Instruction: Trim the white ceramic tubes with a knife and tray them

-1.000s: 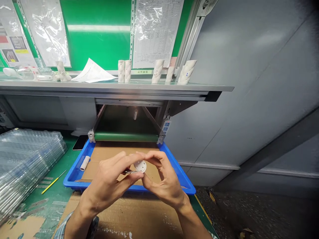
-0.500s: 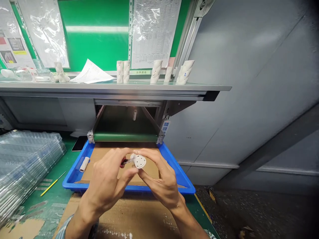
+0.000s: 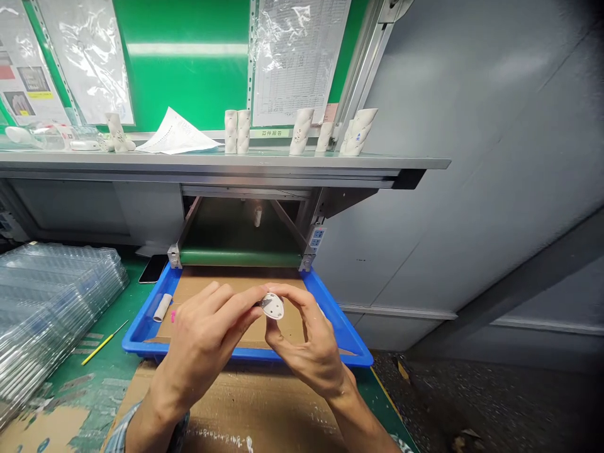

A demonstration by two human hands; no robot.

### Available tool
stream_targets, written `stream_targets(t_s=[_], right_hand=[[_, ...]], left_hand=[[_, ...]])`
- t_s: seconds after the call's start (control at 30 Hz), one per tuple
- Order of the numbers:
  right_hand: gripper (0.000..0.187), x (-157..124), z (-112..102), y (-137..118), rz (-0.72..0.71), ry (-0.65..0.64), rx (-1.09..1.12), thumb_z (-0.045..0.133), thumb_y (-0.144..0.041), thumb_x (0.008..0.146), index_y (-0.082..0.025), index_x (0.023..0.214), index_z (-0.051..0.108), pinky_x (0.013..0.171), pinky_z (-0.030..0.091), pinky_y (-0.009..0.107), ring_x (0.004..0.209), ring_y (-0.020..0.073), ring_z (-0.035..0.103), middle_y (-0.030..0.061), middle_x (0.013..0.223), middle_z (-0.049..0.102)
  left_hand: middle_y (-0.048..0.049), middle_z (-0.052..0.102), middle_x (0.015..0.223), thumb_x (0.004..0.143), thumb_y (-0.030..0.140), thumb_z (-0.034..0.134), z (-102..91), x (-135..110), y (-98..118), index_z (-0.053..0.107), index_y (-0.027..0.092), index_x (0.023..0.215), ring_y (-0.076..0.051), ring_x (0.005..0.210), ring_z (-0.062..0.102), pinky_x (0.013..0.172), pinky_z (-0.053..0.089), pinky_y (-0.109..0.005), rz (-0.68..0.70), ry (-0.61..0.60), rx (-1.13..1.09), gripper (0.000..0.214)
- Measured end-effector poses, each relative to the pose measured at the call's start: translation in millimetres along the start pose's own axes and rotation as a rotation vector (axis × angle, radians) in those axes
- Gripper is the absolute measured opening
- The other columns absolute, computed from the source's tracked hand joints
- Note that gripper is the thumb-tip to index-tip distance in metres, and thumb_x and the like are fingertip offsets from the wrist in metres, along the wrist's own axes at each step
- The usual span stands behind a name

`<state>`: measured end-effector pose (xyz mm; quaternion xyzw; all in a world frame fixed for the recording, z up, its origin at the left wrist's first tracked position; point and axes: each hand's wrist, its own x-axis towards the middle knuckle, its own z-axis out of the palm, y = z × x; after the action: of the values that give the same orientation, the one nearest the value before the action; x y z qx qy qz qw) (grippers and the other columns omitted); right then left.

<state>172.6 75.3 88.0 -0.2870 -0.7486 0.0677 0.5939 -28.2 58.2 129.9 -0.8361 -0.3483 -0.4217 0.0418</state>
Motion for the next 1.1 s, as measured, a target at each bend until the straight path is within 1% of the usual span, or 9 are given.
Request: stream_targets(t_s=[0.1,0.2,0.3,0.37,0.6,0.87,0.97,1.1], right_hand=[[0.051,2,-1,1,-0.015,-0.025,0.046,0.063,-0.001,0.095,-0.026,0.139,0.057,0.105,0.065,0.035,0.120,0.0216,0.074,0.0078,0.128,0.074],[0.050,3,-4,2,-0.034,-0.040,0.055,0.063,-0.001,0.096,-0.027,0.139,0.059,0.107,0.064,0.040,0.123,0.0239,0.072,0.0091,0.129,0.072],[0.051,2,-6,4,-0.041,-0.049,0.040,0.063,0.000,0.097,-0.027,0.140,0.060,0.108,0.064,0.040,0.122,0.0241,0.072,0.0088,0.128,0.073],[0.052,2,-7,5,-0.048,-0.056,0.031,0.063,0.000,0.097,-0.027,0.141,0.060,0.110,0.064,0.040,0.123,0.0239,0.072,0.0087,0.130,0.073],[0.054,5,-9,1,-0.070,-0.081,-0.002,0.062,0.002,0.097,-0.028,0.142,0.061,0.113,0.063,0.041,0.127,0.0237,0.073,0.0082,0.133,0.075],[0.055,7,-10,1,-0.088,-0.085,-0.004,0.062,0.002,0.097,-0.028,0.143,0.063,0.110,0.065,0.038,0.124,0.0232,0.075,0.0078,0.131,0.077],[0.054,7,-11,1,-0.098,-0.087,-0.004,0.062,0.002,0.097,-0.027,0.142,0.063,0.110,0.064,0.036,0.124,0.0217,0.075,0.0078,0.131,0.077],[0.051,7,-11,1,-0.098,-0.093,0.005,0.062,0.003,0.098,-0.025,0.141,0.063,0.111,0.062,0.033,0.124,0.0195,0.074,0.0083,0.130,0.077]], left_hand=[[-0.0022,0.075,0.100,0.113,0.024,0.061,-1.1,1,1,0.067,0.026,0.142,-0.016,0.084,0.062,0.079,0.050,-0.027,0.000,0.007,-0.013,0.029],[-0.0008,0.073,0.094,0.113,0.024,0.062,-2.4,1,3,0.069,0.026,0.139,-0.015,0.082,0.060,0.075,0.048,-0.026,0.002,0.025,-0.011,0.028],[0.0006,0.068,0.086,0.113,0.025,0.061,-3.3,2,3,0.071,0.025,0.137,-0.014,0.077,0.057,0.069,0.045,-0.025,0.015,0.052,0.011,0.026],[0.0014,0.066,0.083,0.113,0.025,0.061,-3.7,3,3,0.071,0.025,0.138,-0.014,0.075,0.056,0.068,0.045,-0.025,0.023,0.065,0.014,0.027],[0.0018,0.068,0.085,0.112,0.025,0.063,-4.9,1,1,0.072,0.025,0.137,-0.013,0.076,0.058,0.071,0.046,-0.024,0.016,0.063,0.000,0.026],[0.0019,0.068,0.082,0.113,0.025,0.062,-3.5,1,-2,0.074,0.026,0.135,-0.012,0.074,0.059,0.068,0.048,-0.023,-0.011,0.055,-0.071,0.026],[0.0016,0.067,0.081,0.113,0.026,0.061,-3.0,1,-2,0.075,0.026,0.135,-0.012,0.073,0.059,0.067,0.047,-0.022,0.001,0.067,-0.066,0.026],[0.0007,0.069,0.083,0.113,0.023,0.061,-2.6,-1,-3,0.074,0.026,0.135,-0.012,0.075,0.060,0.069,0.048,-0.022,0.010,0.074,-0.040,0.026]])
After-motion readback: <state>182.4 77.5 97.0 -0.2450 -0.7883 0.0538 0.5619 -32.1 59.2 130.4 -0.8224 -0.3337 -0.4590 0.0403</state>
